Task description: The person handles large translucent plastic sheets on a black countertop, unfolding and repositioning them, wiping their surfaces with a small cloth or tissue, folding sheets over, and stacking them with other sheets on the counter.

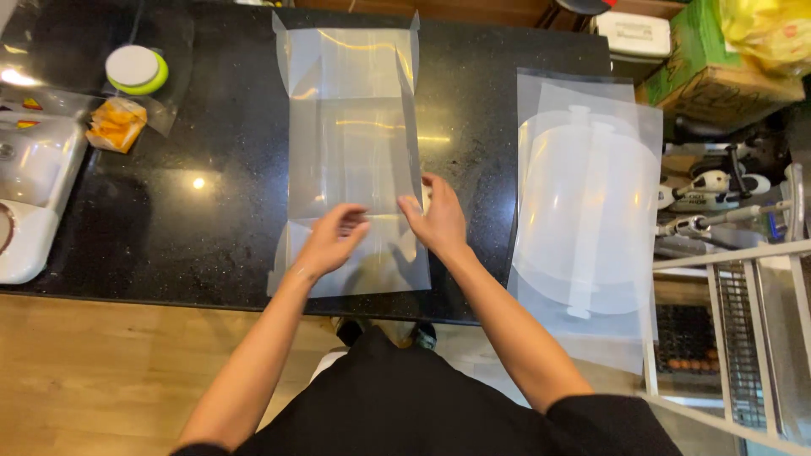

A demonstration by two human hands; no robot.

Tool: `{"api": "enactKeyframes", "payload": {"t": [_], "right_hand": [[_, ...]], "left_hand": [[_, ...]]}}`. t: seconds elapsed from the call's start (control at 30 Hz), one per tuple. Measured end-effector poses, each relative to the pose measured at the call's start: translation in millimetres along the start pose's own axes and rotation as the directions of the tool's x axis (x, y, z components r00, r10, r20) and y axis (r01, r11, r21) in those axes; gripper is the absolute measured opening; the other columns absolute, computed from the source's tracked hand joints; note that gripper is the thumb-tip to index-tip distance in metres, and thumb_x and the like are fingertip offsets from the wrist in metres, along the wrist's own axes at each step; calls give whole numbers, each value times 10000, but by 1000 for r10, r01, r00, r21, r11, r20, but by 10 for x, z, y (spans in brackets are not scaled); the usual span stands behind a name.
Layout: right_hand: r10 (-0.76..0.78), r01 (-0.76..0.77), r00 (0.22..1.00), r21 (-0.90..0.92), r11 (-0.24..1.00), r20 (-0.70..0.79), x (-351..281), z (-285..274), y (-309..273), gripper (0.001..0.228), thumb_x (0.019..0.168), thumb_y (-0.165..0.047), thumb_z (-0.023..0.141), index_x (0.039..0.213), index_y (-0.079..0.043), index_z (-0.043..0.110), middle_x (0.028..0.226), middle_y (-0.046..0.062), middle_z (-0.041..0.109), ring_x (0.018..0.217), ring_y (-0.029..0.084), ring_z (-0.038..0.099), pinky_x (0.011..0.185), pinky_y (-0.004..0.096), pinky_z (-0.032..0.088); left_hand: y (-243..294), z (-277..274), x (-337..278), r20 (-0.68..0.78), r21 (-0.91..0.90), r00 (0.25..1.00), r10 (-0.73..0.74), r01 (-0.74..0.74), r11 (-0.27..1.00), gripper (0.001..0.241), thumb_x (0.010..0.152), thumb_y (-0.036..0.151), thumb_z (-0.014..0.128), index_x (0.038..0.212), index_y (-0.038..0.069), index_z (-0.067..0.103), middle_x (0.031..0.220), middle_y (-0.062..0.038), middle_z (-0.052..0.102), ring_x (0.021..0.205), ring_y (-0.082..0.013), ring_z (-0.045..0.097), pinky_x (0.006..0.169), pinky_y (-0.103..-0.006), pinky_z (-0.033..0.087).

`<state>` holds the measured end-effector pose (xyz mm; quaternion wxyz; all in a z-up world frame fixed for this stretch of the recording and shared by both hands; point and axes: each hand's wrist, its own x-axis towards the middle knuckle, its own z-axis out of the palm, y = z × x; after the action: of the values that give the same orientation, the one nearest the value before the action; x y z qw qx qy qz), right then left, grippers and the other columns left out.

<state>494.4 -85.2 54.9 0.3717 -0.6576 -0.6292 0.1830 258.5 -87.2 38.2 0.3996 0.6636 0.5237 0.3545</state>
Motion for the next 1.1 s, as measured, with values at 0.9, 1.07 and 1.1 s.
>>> {"api": "enactKeyframes", "payload": {"t": [0.9, 1.07, 1.1], "right_hand": [[254, -567, 821, 785, 249, 511, -40, -18, 1154, 309, 1066, -192, 492, 1139, 26, 698, 967, 100, 755, 850, 168, 734, 850, 355, 617], [228, -563, 826, 780, 272, 516, -36, -9, 1083, 334, 1082, -204, 487, 1175, 42, 692, 980, 106, 751, 858, 168, 732, 861, 356, 618], [229, -570, 821, 776, 270, 523, -32, -2, 1083, 336, 1080, -206, 485, 1180, 44, 686, 989, 109, 752, 864, 170, 734, 864, 358, 618]], "left_hand": [[-66, 1451, 813, 304, -342, 951, -64, 171, 924, 238, 780, 97, 856, 916, 23, 676, 780, 2, 687, 676, -48, 619, 633, -215, 549], [-114, 1425, 791, 280, -403, 956, -83, 196, 894, 235, 807, 98, 862, 924, 16, 675, 786, 5, 668, 670, -45, 598, 620, -216, 538], [-99, 1406, 787, 280, -396, 957, -82, 193, 898, 234, 805, 94, 862, 927, 16, 677, 787, 4, 675, 671, -43, 600, 621, -211, 534]]}}
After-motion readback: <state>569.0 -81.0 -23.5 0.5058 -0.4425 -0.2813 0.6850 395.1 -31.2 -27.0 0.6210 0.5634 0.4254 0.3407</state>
